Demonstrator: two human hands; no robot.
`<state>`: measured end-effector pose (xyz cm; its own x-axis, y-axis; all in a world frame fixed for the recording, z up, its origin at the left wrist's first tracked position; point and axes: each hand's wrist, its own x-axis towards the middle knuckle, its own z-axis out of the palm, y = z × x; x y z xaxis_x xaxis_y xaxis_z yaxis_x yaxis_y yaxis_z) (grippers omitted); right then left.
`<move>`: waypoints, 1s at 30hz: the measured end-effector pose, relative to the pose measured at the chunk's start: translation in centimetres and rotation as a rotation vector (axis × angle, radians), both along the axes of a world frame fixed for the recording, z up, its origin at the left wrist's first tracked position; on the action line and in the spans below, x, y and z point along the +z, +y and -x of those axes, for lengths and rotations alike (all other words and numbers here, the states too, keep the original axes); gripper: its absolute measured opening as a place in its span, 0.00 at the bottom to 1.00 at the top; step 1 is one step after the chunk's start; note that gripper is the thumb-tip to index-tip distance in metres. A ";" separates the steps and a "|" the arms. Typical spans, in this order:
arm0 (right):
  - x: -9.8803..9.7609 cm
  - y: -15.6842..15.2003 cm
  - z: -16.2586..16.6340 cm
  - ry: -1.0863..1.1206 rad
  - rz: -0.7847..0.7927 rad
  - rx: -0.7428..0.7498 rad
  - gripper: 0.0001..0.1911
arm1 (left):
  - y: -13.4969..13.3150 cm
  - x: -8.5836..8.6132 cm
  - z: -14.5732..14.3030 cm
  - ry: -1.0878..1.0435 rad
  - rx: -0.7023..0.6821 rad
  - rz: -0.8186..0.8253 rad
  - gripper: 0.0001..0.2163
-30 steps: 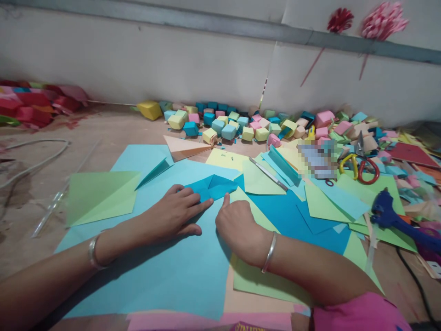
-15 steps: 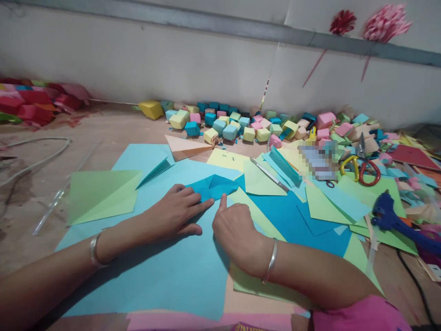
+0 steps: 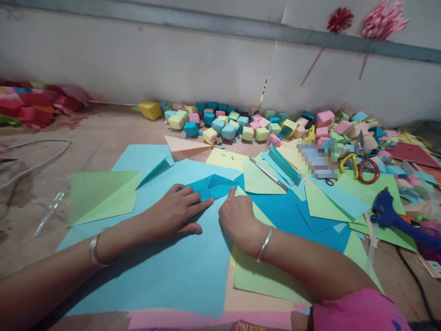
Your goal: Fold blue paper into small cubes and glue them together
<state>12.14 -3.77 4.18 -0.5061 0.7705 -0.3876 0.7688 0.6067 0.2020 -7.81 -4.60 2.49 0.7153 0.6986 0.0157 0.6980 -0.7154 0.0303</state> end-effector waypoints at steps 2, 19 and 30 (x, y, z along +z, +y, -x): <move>0.0 0.2 0.0 -0.017 -0.005 -0.017 0.28 | 0.0 -0.1 0.1 -0.005 -0.002 -0.004 0.26; -0.2 -0.5 0.1 0.063 -0.047 0.056 0.35 | -0.1 0.0 0.0 0.042 0.000 0.001 0.28; -0.9 -1.5 0.6 0.084 -0.101 0.222 0.31 | -0.8 0.3 -0.9 0.126 0.051 -0.044 0.32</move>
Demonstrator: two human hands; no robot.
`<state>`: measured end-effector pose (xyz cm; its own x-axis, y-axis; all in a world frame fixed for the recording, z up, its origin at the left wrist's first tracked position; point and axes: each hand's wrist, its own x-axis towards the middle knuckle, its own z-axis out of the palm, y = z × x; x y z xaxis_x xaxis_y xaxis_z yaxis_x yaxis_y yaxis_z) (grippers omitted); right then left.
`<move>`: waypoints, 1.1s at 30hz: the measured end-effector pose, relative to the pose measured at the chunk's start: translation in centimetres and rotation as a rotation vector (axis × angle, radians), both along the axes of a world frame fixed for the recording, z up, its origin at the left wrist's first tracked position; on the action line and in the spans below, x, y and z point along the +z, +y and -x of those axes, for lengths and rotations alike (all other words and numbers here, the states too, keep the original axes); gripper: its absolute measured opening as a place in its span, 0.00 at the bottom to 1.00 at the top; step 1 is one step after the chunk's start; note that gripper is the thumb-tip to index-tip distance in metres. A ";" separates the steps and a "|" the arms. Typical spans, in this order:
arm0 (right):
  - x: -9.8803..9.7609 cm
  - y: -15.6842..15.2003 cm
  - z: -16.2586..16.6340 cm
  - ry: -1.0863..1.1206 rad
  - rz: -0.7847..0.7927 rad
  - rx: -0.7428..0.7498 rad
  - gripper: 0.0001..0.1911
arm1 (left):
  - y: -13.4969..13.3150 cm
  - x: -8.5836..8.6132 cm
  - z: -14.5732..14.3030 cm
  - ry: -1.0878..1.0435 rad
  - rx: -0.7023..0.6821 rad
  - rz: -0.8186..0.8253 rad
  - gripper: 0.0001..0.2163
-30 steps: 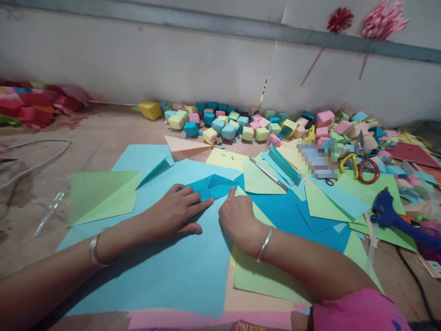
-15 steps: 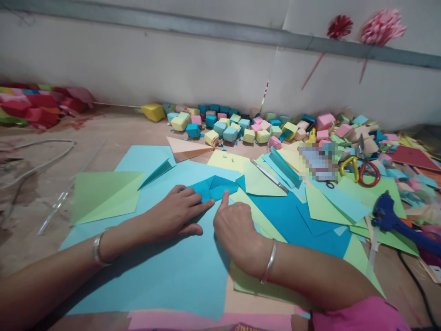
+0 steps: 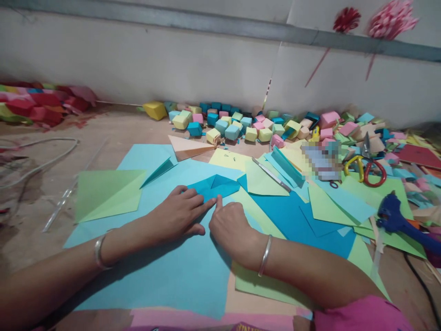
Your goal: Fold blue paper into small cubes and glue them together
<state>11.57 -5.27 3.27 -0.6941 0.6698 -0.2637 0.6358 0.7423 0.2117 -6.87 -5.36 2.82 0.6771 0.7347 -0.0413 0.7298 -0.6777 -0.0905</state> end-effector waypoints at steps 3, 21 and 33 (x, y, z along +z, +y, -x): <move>-0.2 0.2 -0.1 0.007 0.013 -0.004 0.31 | -1.2 -0.1 -0.8 0.077 0.050 -0.044 0.32; -0.5 0.5 -0.4 -0.033 0.007 0.017 0.36 | -5.8 1.6 -3.2 0.394 0.374 0.040 0.29; -0.7 0.5 -0.4 -0.006 -0.005 0.003 0.35 | -4.1 4.5 -0.9 0.152 0.404 -0.082 0.23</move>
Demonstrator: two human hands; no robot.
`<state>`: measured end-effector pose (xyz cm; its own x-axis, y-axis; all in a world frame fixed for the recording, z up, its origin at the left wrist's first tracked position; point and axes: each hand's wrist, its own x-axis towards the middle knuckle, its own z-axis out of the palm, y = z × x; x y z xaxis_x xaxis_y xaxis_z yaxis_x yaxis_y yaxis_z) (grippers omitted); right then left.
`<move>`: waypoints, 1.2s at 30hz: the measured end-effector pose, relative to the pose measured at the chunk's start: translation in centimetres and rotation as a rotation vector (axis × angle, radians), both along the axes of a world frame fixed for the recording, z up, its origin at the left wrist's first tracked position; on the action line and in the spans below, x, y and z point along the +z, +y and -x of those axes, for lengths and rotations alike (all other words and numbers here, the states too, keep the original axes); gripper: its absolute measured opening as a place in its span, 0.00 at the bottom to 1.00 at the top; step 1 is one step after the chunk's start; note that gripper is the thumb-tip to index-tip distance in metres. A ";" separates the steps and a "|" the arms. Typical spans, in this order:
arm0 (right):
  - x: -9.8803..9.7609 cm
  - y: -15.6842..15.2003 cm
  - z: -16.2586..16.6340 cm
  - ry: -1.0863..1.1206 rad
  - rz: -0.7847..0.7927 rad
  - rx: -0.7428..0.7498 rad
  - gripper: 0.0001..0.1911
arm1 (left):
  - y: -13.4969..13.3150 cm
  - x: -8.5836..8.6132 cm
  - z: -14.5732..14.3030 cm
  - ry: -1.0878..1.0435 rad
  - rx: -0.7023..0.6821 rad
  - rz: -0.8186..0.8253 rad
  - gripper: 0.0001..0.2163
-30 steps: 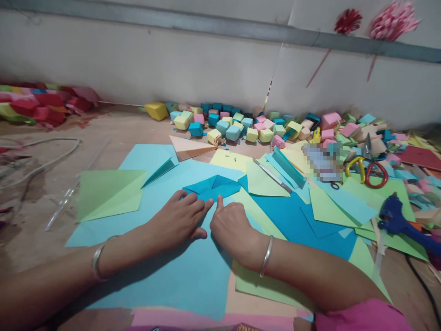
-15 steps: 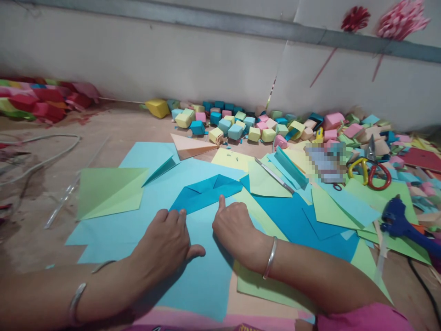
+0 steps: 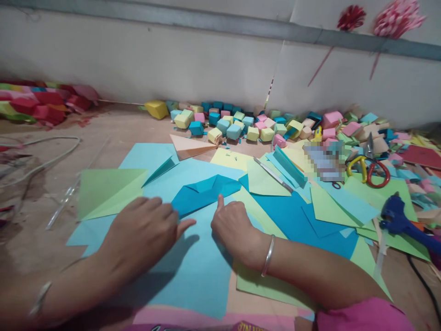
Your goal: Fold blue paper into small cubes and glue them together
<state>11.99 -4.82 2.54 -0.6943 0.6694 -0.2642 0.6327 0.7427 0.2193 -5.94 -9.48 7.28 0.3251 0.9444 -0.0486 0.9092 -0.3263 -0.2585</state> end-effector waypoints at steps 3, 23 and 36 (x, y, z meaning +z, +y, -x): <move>-0.2 -0.1 0.0 0.002 0.016 -0.010 0.35 | 3.4 -1.0 1.3 -0.062 0.088 -0.132 0.21; 1.1 5.3 -0.6 0.847 0.332 -0.334 0.08 | 5.8 -2.7 3.0 -0.542 -0.161 -0.551 0.17; -0.1 5.3 -0.7 0.922 0.630 -0.410 0.38 | 5.7 -4.1 2.8 -0.366 -0.408 -0.254 0.13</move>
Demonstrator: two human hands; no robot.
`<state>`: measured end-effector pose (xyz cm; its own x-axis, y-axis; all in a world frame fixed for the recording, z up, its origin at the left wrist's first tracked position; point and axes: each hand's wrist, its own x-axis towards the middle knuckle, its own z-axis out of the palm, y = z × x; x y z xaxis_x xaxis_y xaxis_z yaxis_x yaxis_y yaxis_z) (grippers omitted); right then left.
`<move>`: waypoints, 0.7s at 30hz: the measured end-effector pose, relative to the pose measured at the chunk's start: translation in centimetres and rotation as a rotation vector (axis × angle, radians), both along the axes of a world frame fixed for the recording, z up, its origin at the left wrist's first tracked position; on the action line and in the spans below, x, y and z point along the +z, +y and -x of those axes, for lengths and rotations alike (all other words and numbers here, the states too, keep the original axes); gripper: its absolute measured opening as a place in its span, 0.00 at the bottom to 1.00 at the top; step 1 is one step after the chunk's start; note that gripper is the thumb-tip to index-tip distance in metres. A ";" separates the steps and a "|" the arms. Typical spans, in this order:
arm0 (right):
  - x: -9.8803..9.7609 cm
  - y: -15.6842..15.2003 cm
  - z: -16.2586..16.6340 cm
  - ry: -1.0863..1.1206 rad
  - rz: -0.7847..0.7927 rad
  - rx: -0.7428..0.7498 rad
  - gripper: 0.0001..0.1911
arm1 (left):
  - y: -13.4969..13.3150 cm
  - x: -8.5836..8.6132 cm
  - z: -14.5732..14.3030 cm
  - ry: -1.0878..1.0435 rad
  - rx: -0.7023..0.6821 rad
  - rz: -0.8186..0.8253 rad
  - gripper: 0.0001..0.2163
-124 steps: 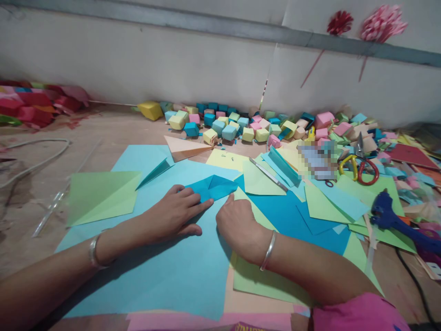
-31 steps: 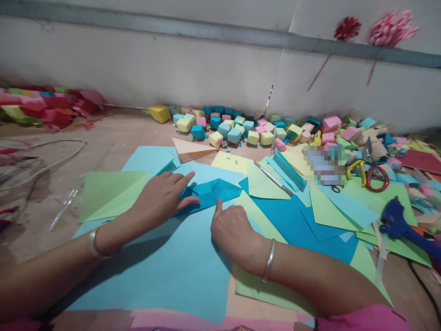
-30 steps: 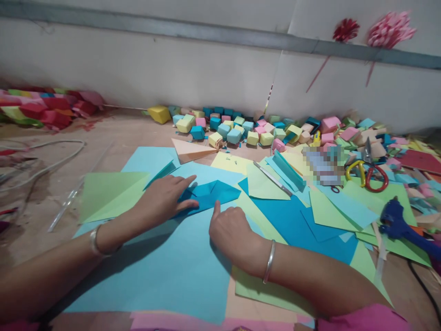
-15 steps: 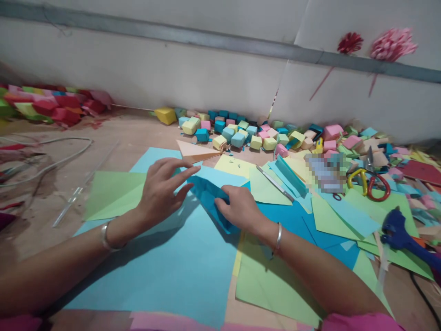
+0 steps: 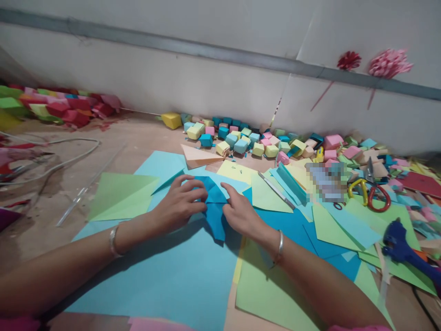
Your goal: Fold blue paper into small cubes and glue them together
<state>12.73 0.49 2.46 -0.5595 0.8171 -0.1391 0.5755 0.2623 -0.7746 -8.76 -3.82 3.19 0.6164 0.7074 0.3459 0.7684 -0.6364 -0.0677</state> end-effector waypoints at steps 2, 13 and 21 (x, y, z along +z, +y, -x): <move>0.4 0.0 -0.3 0.045 0.060 0.062 0.37 | 0.2 0.3 0.5 -0.053 0.047 -0.030 0.14; 0.3 1.2 -0.3 -0.454 -0.819 0.108 0.17 | 2.7 -1.5 3.0 -0.480 -0.071 0.224 0.15; 1.0 1.6 -0.8 -0.473 -0.638 0.487 0.10 | 2.6 0.9 2.6 -0.331 0.179 0.559 0.20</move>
<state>13.53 2.07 3.44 -0.8605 0.5073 -0.0459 0.5090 0.8532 -0.1138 -11.32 -1.25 4.05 0.3974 0.9164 0.0488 0.7888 -0.3683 0.4921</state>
